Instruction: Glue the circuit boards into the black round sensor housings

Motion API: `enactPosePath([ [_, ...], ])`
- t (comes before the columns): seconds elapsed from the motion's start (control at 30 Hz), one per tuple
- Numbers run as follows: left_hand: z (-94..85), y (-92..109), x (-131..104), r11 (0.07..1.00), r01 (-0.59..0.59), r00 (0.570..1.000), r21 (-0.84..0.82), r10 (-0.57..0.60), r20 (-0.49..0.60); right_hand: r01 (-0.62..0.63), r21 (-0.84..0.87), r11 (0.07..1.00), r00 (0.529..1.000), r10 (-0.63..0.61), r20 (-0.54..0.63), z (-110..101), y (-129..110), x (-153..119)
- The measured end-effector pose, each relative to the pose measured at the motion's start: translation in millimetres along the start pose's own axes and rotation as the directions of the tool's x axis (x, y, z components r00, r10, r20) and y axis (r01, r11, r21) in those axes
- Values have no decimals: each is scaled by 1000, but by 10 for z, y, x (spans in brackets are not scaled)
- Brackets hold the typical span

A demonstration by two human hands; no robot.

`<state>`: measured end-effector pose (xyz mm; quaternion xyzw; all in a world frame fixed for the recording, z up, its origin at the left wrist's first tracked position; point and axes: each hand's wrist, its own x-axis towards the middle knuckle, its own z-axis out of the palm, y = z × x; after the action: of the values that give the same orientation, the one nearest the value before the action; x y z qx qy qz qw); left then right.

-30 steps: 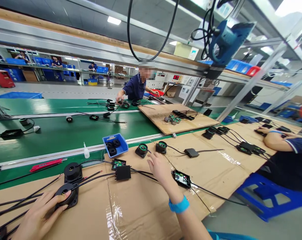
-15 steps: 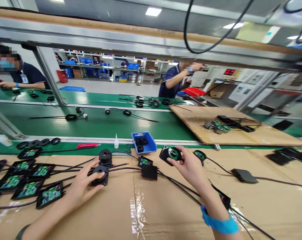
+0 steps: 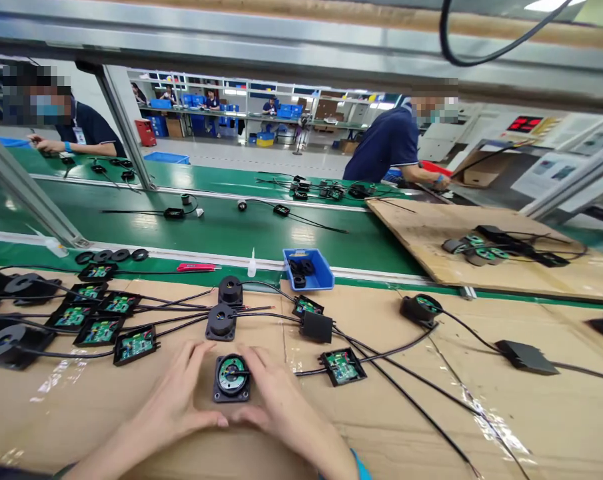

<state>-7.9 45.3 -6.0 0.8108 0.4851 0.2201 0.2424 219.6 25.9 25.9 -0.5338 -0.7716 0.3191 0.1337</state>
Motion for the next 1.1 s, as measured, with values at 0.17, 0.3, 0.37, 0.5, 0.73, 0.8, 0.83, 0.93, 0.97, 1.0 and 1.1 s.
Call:
enactPosePath([
  [0.17, 217, 140, 56, 991, 98, 995, -97, -95, 33, -85, -120, 989, 988, 69, -136, -189, 591, -336],
  [0.3, 131, 191, 109, 935, 76, 993, -346, -41, 109, -9, -22, 1000, 965, 3, -262, -247, 732, -457],
  [0.37, 41, 213, 82, 827, 83, 991, -555, -11, 132, 70, 68, 995, 911, -36, -410, -224, 690, -460],
  [0.5, -87, 231, -10, 338, 400, 890, -852, 78, 449, 139, 142, 980, 813, -31, -581, -80, 592, -360],
  [0.73, -8, 174, -103, -188, 748, 661, -636, 281, 695, 110, 129, 985, 969, -77, -236, -209, 502, -215],
  [0.8, 24, 191, -81, -202, 723, 691, -661, 172, 703, 129, 165, 978, 975, -95, -200, -415, 476, -34],
  [0.83, 38, 205, -62, -195, 714, 697, -673, 101, 710, 118, 177, 977, 969, -74, -237, -510, 470, 120],
  [0.93, 74, 252, 2, -161, 719, 679, -676, -48, 733, 29, 144, 989, 921, 30, -388, -692, 505, 798],
  [0.97, 83, 261, 21, -150, 721, 676, -677, -63, 734, -1, 123, 992, 910, 52, -412, -712, 535, 1057],
  [1.0, 90, 264, 34, -138, 718, 680, -682, -71, 730, -24, 99, 995, 903, 64, -425, -715, 571, 1304],
  [1.1, 86, 223, 39, -126, 681, 720, -721, -65, 691, -37, 31, 999, 892, 47, -450, -668, 665, 1860],
])
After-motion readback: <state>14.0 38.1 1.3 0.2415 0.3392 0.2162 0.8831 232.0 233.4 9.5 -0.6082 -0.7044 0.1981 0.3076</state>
